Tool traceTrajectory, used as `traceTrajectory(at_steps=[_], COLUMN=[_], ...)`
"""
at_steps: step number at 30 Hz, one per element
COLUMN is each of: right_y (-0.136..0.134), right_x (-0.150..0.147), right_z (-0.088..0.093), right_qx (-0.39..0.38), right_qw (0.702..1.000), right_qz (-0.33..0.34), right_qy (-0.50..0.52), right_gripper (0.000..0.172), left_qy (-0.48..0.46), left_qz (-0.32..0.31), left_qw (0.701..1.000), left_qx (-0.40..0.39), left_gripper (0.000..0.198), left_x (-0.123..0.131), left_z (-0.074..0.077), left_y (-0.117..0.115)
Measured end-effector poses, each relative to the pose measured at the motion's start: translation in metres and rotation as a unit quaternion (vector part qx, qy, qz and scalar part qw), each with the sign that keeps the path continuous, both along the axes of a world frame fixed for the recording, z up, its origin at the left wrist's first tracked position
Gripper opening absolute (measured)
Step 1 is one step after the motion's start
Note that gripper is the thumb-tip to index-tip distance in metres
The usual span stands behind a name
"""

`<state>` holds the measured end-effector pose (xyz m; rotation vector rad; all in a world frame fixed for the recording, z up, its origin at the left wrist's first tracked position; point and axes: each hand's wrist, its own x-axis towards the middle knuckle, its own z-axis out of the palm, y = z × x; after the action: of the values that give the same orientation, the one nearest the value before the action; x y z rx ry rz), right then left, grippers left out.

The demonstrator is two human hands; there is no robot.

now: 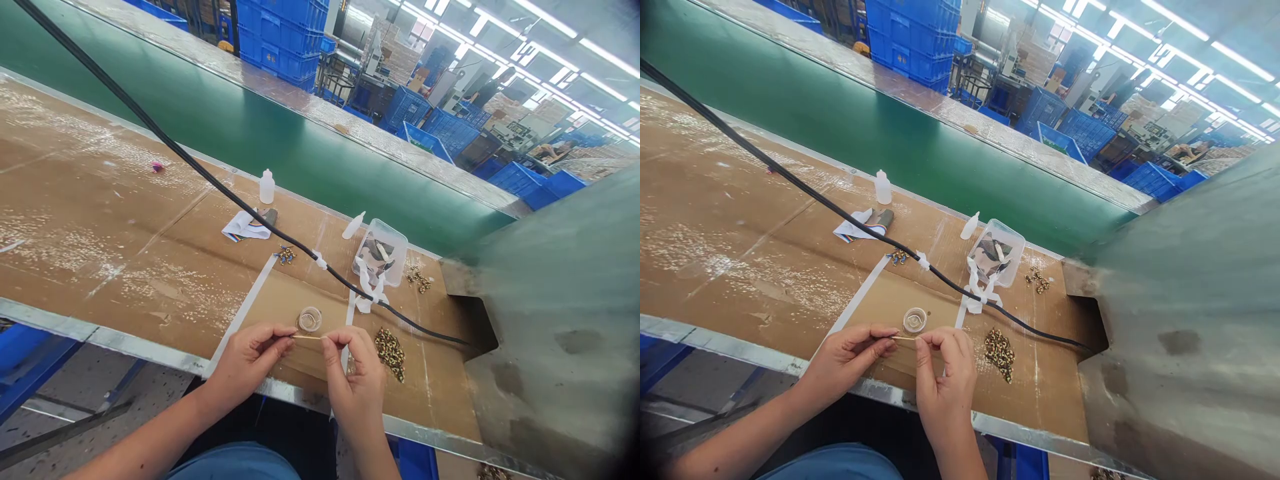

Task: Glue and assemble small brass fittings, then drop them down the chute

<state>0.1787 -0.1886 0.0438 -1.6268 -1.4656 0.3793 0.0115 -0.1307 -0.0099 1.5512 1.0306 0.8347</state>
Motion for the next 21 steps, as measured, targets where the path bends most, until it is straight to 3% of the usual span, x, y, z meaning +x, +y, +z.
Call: traceTrajectory(at_steps=[13, 21], right_y=[0.000, 0.007], right_x=[-0.002, 0.013], right_z=[0.001, -0.003], right_qx=[0.025, 0.050], right_qw=[0.999, 0.997], right_qz=[0.027, -0.036], right_qy=[-0.039, -0.055], right_gripper=[0.010, 0.009], left_qy=[0.007, 0.009], left_qz=[-0.005, -0.004], left_qw=[1.000, 1.000], left_qx=[0.009, 0.002], left_gripper=[0.018, 0.021], left_x=[-0.001, -0.001], left_z=[0.000, -0.003], left_y=[0.001, 0.001])
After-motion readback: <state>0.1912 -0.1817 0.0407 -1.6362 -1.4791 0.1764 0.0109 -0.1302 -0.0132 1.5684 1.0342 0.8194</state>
